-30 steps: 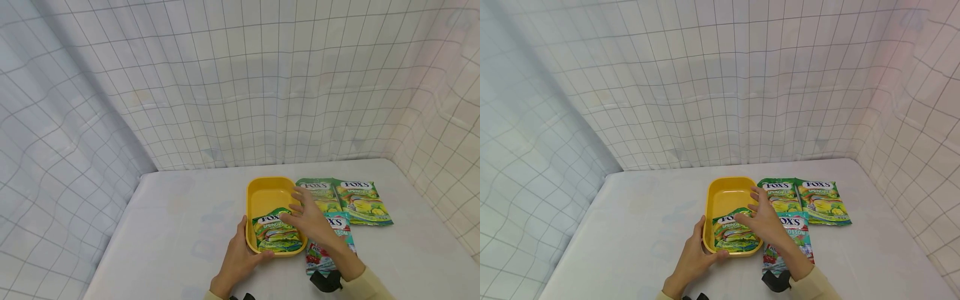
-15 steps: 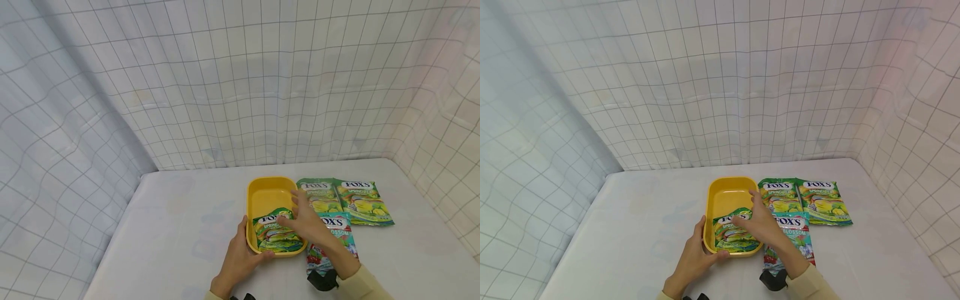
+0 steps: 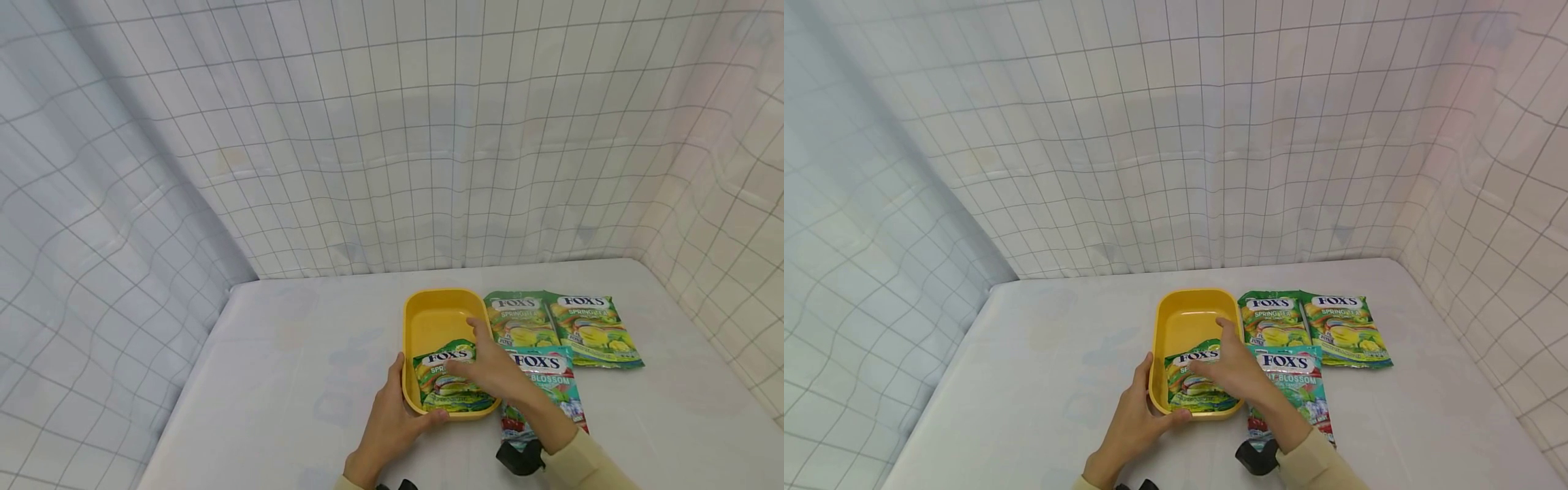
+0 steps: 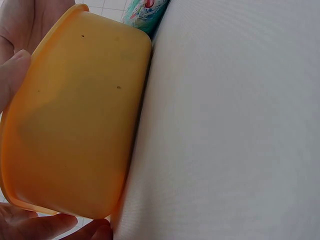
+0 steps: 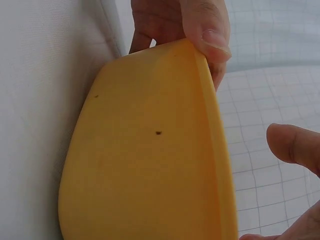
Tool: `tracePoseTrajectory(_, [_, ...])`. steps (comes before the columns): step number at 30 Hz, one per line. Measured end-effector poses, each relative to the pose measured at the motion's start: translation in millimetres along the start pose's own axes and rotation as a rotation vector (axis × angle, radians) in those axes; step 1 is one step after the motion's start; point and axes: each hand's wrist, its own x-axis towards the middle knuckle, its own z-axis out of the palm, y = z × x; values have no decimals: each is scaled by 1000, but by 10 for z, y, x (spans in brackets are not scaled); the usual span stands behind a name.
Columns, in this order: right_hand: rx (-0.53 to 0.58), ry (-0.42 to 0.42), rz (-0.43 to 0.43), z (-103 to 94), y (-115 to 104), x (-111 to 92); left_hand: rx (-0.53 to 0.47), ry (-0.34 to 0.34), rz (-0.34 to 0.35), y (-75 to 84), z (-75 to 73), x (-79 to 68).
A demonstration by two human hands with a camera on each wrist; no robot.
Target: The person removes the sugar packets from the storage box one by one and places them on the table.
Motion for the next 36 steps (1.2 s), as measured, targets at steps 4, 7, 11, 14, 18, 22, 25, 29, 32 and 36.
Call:
tracePoseTrajectory(4, [-33,3,32,22,12,5,6,0,2,12,2,-1])
tracePoseTrajectory(7, [-51,7,48,29,19,10,9,0,2,19,2,-1])
tracePoseTrajectory(11, [-51,5,56,36,24,24,6,1,5,27,1,-2])
tracePoseTrajectory(14, [-46,-1,70,47,24,42,3,-3,11,30,0,3])
tracePoseTrajectory(18, [-28,-7,91,61,25,74,1,-5,13,34,-7,6])
tracePoseTrajectory(22, [-5,0,103,70,33,98,-1,-5,3,36,-12,5])
tracePoseTrajectory(25, [12,16,109,80,48,102,2,-6,-7,33,-6,6])
tracePoseTrajectory(29, [52,43,110,99,72,95,6,-4,-13,33,1,-1])
tracePoseTrajectory(32, [83,56,109,110,84,89,10,2,-7,29,-1,-6])
tracePoseTrajectory(36, [117,61,112,115,85,78,9,6,-2,20,4,2])
